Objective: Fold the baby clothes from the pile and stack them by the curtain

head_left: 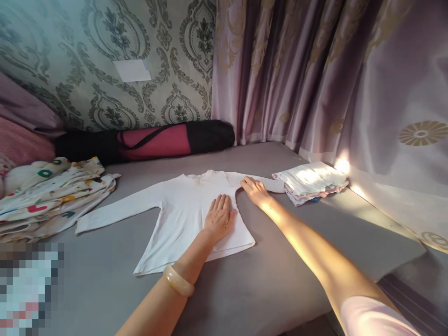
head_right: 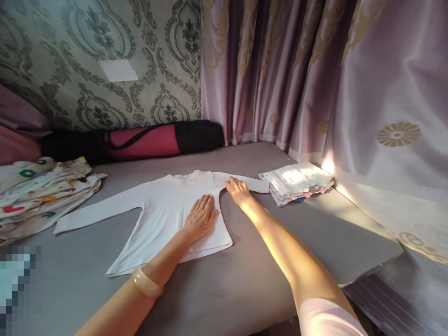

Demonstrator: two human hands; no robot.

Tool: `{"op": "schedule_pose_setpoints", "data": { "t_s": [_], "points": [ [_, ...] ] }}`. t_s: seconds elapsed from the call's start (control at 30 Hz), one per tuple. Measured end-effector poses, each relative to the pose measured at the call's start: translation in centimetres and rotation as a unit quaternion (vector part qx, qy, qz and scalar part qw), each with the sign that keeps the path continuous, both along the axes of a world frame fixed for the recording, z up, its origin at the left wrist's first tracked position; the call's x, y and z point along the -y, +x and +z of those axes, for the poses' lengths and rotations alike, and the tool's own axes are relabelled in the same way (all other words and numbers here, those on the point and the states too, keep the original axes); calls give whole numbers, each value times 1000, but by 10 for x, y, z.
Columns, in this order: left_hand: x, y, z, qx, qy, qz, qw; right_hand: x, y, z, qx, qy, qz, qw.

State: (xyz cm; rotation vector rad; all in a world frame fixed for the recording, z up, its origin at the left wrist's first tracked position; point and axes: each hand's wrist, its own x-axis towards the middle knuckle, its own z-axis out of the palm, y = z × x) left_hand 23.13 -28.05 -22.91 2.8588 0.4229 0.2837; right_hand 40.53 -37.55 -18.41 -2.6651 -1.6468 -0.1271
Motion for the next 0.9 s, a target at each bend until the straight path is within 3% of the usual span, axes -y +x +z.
{"op": "schedule_pose_setpoints", "data": {
  "t_s": [0.33,0.47,0.6,0.77,0.9],
  "points": [
    [5,-5,10,-7,37,-57,998,2,5,-15,-1,40,-24,999],
    [10,-5,12,-27,34,-73,996,-2,4,-2,-35,3,-51,998],
    [24,-6,17,-41,0,-57,998,-17,-17,15,-23,-18,-87,996],
    [62,-28,21,-33,-56,-39,997,-39,-54,2,-102,21,39,994],
    [91,-68,26,-41,-101,-109,988,-33,-70,-19,-139,-16,72,988]
  ]
}}
